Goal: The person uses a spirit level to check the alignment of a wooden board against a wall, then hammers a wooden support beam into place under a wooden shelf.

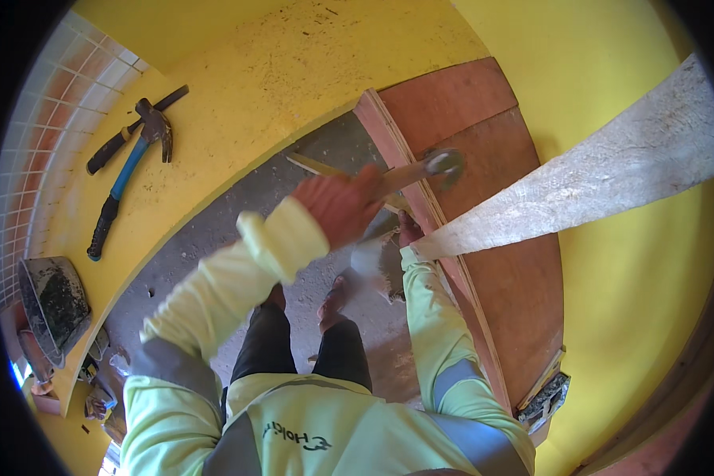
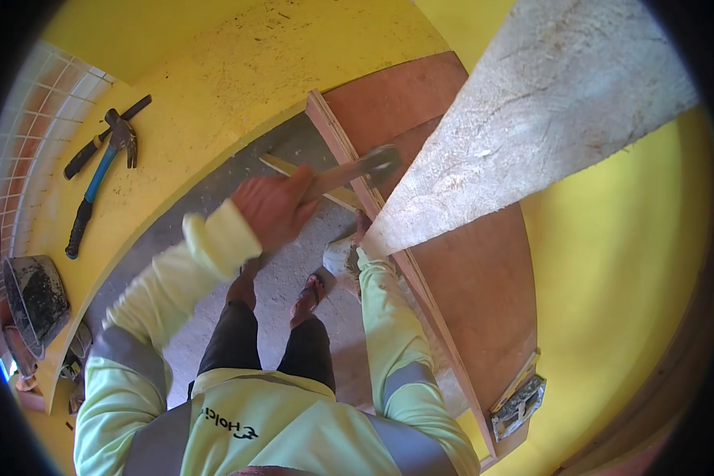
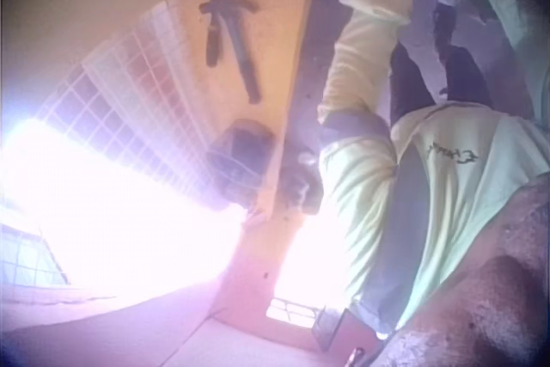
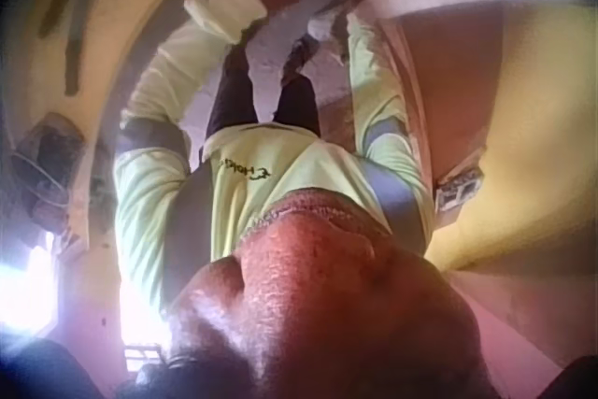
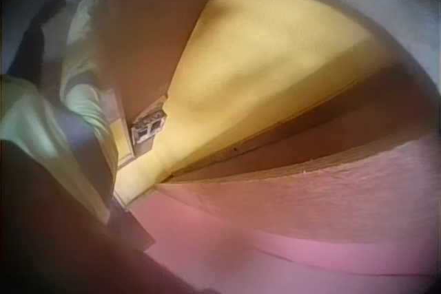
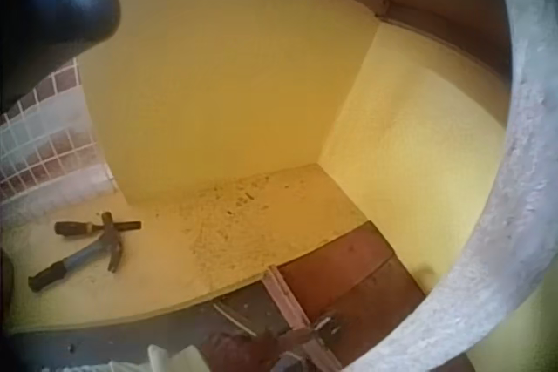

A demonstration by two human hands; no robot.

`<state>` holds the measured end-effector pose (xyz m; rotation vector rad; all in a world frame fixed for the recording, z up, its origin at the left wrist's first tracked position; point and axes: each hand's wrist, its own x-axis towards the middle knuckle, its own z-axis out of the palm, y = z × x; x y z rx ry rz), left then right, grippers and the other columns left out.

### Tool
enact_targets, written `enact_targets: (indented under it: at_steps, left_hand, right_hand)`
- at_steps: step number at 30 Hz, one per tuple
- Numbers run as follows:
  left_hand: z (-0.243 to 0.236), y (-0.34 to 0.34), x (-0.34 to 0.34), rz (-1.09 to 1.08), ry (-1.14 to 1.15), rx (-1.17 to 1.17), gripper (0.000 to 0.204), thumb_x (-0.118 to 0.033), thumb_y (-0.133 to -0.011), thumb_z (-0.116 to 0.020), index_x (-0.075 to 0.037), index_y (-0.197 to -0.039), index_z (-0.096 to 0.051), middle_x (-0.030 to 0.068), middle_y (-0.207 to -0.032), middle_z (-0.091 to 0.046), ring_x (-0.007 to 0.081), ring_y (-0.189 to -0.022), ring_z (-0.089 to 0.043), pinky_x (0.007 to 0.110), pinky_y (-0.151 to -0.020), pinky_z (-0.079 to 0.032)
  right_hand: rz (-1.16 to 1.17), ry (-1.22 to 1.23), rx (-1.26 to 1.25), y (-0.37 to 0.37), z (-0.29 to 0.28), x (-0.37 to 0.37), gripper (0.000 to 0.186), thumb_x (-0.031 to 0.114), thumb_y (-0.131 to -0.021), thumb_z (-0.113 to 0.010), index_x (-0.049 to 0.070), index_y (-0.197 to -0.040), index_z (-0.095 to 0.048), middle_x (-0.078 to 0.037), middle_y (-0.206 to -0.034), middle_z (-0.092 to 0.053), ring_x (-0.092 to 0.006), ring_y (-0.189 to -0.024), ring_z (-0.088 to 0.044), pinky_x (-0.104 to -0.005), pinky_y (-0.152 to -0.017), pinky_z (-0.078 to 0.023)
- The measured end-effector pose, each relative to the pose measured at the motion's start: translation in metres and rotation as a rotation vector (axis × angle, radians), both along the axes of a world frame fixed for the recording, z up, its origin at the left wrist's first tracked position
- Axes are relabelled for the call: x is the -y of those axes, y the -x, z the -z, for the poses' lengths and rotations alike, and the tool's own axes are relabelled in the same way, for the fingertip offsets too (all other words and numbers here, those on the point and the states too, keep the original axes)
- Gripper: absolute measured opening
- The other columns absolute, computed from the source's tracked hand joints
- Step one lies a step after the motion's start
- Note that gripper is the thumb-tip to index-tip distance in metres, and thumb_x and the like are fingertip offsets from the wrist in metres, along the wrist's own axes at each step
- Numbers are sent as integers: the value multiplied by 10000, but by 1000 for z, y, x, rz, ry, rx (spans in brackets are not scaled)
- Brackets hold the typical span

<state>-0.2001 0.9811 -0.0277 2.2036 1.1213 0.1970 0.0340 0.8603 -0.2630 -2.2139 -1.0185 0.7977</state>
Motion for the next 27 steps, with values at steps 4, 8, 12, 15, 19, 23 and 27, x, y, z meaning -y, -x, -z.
enact_targets:
  at_steps: [4, 8, 12, 15, 19, 23, 27]
  left_hand:
    - [26, 43, 89, -302, 144, 449, 250, -187, -871, -580, -19, -1012, -459, 141, -585, -567, 338, -509, -597, 404, -454, -471]
    - [49, 67, 146, -554, 971, 597, 241, -193, -886, -562, -16, -1014, -463, 85, -557, -533, 224, -415, -549, 345, -395, -436]
    - [109, 37, 145, -530, 1223, 516, 244, -219, -893, -546, -8, -1002, -486, 62, -562, -525, 156, -391, -505, 306, -380, -416]
    - [184, 4, 143, -428, 919, 483, 336, -287, -874, -573, 24, -988, -517, 102, -622, -590, 190, -457, -561, 329, -459, -467]
    - [229, -73, 97, -802, 1265, 528, 485, -414, -849, -599, 59, -950, -557, 150, -764, -661, 224, -607, -633, 354, -582, -500]
    - [313, -99, 101, -1209, 1399, 399, 605, -545, -814, -605, 54, -899, -592, 176, -820, -670, 204, -668, -650, 334, -617, -504]
    - [334, -117, 69, -1184, 1459, 561, 616, -578, -777, -635, 19, -927, -608, 150, -800, -659, 174, -599, -615, 320, -576, -492]
  right_hand:
    - [-15, 75, 120, -7, -3, -1, 652, 409, -840, -664, 37, -1334, -455, -160, -1377, -457, -297, -1307, -367, -393, -1085, -273]
    - [72, 144, -73, 15, -28, -12, 649, 402, -841, -666, 26, -1327, -459, -172, -1376, -454, -301, -1292, -385, -381, -1077, -283]
    - [34, -26, -6, -14, 5, -5, 615, 355, -841, -676, 7, -1306, -474, -177, -1352, -474, -305, -1258, -422, -372, -1065, -300]
    - [-50, -55, -50, -6, -9, -8, 552, 298, -849, -669, 5, -1284, -496, -174, -1320, -503, -304, -1242, -439, -378, -1055, -313]
    - [-35, -70, -90, -5, -17, -6, 496, 237, -855, -657, 5, -1267, -507, -160, -1285, -531, -297, -1198, -476, -380, -1031, -342]
    - [-77, -47, -43, 19, -41, -11, 438, 224, -871, -624, 0, -1232, -520, -152, -1212, -566, -280, -1110, -523, -373, -983, -382]
    - [-139, -85, -565, 8, -10, -5, 310, 226, -950, -479, -16, -1124, -564, -127, -1067, -611, -223, -954, -573, -342, -882, -437]
